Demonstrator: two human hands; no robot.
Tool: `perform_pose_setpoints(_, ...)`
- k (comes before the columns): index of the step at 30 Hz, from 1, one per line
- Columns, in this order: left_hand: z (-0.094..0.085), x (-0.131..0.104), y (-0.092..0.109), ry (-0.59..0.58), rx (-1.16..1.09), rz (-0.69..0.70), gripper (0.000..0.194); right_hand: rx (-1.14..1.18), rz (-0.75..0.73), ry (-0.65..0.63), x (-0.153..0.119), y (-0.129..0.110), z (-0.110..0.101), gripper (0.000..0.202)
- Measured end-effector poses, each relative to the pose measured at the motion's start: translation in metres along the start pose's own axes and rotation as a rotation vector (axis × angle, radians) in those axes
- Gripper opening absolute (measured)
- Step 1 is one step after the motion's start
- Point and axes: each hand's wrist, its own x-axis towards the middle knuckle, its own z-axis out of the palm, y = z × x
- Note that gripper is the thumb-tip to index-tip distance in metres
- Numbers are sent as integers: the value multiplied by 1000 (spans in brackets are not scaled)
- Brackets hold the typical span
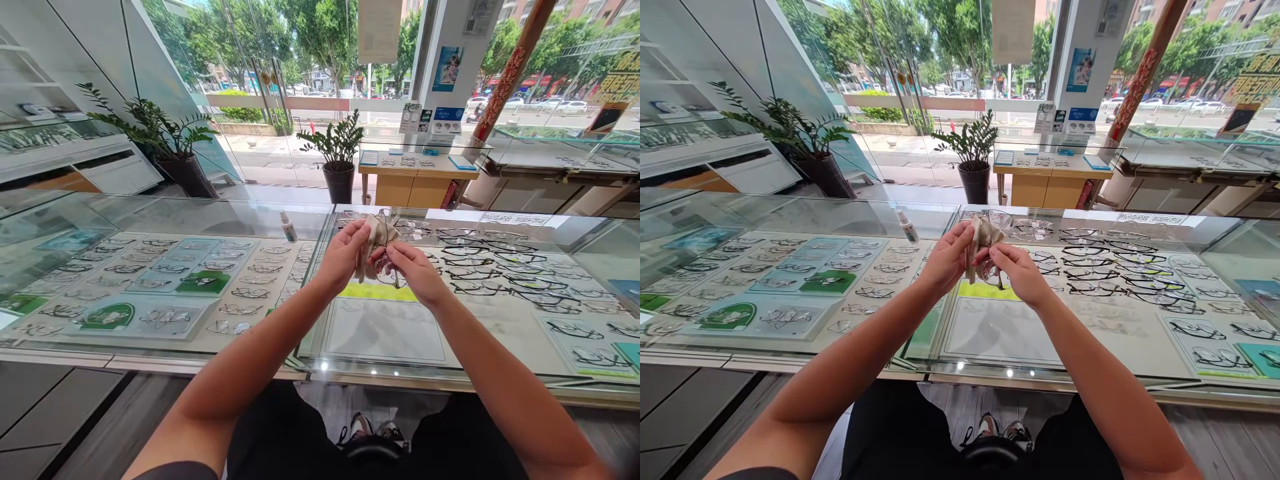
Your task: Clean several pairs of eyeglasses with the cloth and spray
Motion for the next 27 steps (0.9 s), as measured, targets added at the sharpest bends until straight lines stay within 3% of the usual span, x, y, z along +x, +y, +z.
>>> perform_pose_setpoints(7,-1,-3,10,-189,37,-104,46,-38,-16,-57,-2,-5,3,40)
perform_pose_setpoints(14,-4,-1,23,-282,108,-99,40,-96,-46,-100,2,-17,-10,40)
perform_pose_setpoints(17,6,7,45,-301,173,-30,38,-158,-76,-130,10,-45,-17,41)
perform_pose_setpoints(23,50,32,113,-327,275,280,33,-210,-251,-170,38,-122,-30,29)
perform_pose_setpoints(27,57,47,117,-295,239,399,35,-180,-287,-170,50,-137,-38,27)
